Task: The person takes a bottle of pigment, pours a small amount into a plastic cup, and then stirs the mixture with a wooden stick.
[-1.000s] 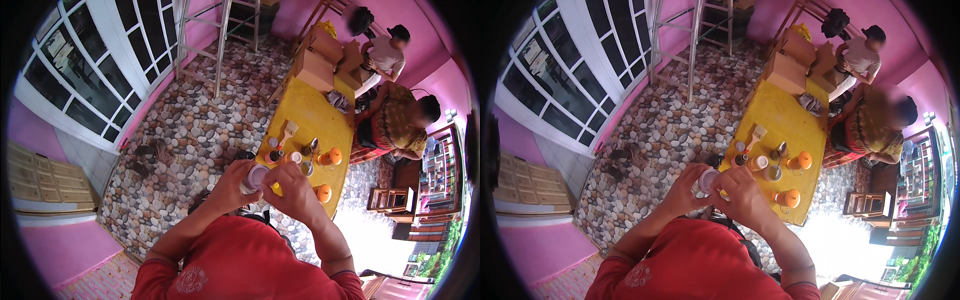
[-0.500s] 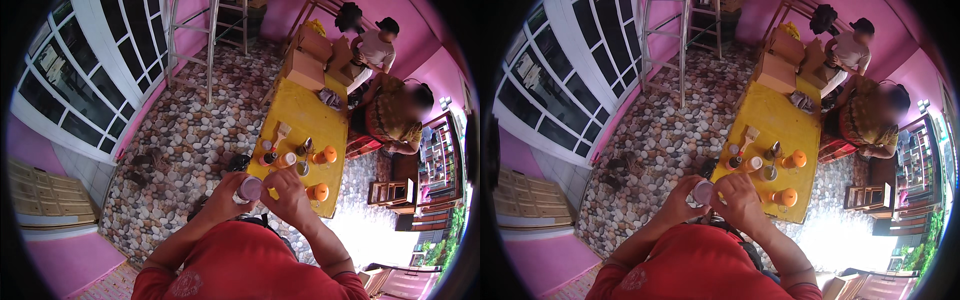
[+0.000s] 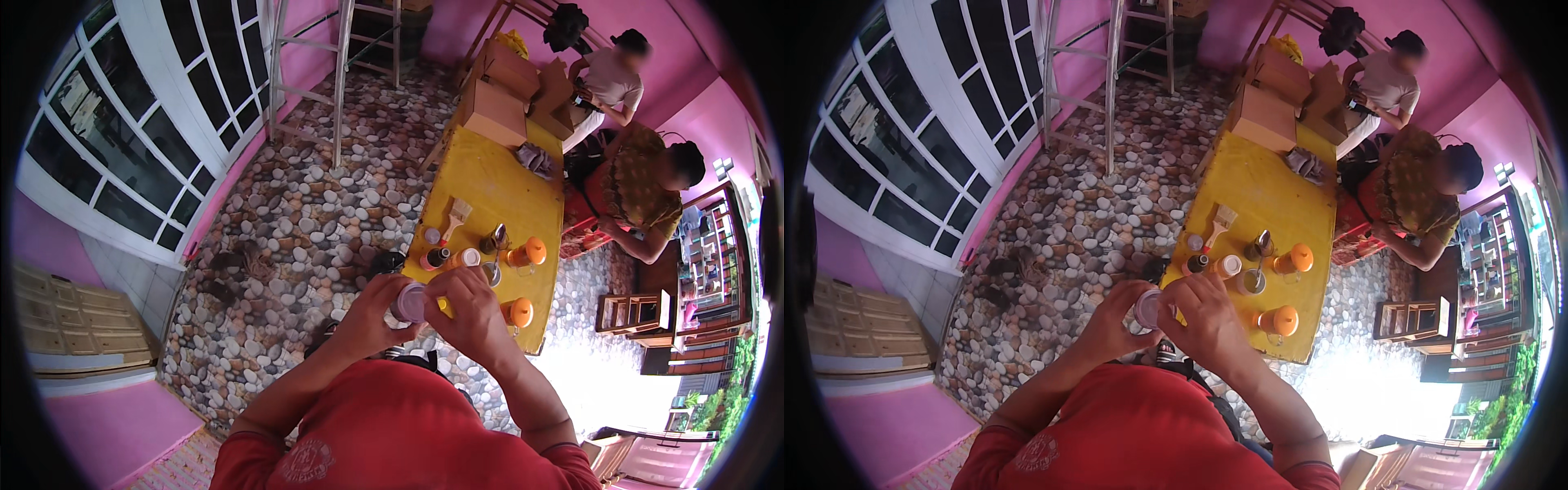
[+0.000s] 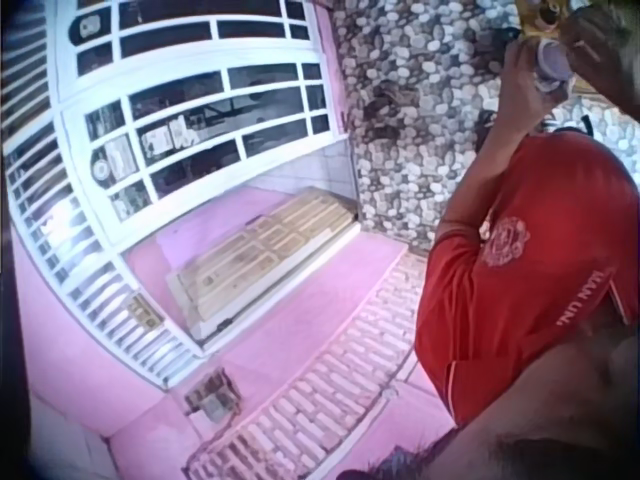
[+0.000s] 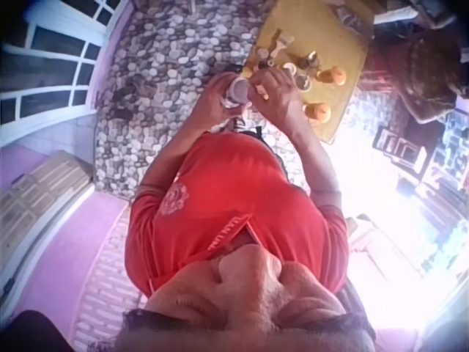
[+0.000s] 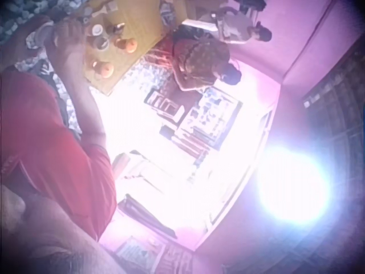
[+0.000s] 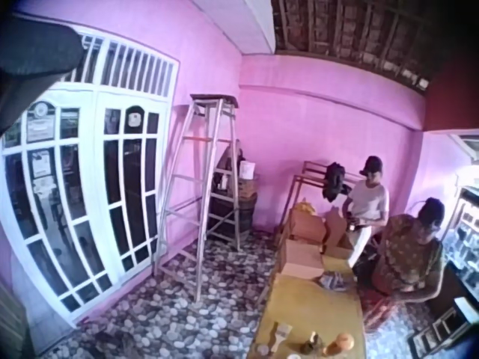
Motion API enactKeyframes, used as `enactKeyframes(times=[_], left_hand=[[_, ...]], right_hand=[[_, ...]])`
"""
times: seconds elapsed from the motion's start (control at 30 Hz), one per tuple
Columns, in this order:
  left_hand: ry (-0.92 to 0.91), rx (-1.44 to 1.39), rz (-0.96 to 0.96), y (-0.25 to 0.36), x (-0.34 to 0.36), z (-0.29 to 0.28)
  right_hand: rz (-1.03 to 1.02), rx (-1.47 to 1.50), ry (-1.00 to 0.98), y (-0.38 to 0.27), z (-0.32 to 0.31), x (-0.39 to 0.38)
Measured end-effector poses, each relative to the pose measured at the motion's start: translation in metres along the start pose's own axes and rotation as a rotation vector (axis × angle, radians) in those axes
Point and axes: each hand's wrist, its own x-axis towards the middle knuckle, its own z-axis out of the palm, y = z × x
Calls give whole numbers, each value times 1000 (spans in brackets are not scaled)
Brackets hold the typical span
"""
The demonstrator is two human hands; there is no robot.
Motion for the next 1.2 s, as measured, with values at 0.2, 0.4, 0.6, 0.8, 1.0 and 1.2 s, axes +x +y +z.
enactKeyframes(times=[0.2,0.4,0.6,0.8,1.0,1.2], left_hand=[[33,9,4,-2,1,3],[8,-8,5,1,5,-1],[18,-3,12,2,6,0],[-16,12,2,4,2,0],[-41,-4,10,1,-4,-1],[-40,7,9,1,-5,2]], right_hand=[[47,17,38,-22,-32,6],[31,-48,96,-32,-55,14],[75,-3,75,-29,-41,3],[82,-40,58,-16,-13,-13],[104,-64,136,-25,-17,-13],[120,-69,155,-20,-12,-23]])
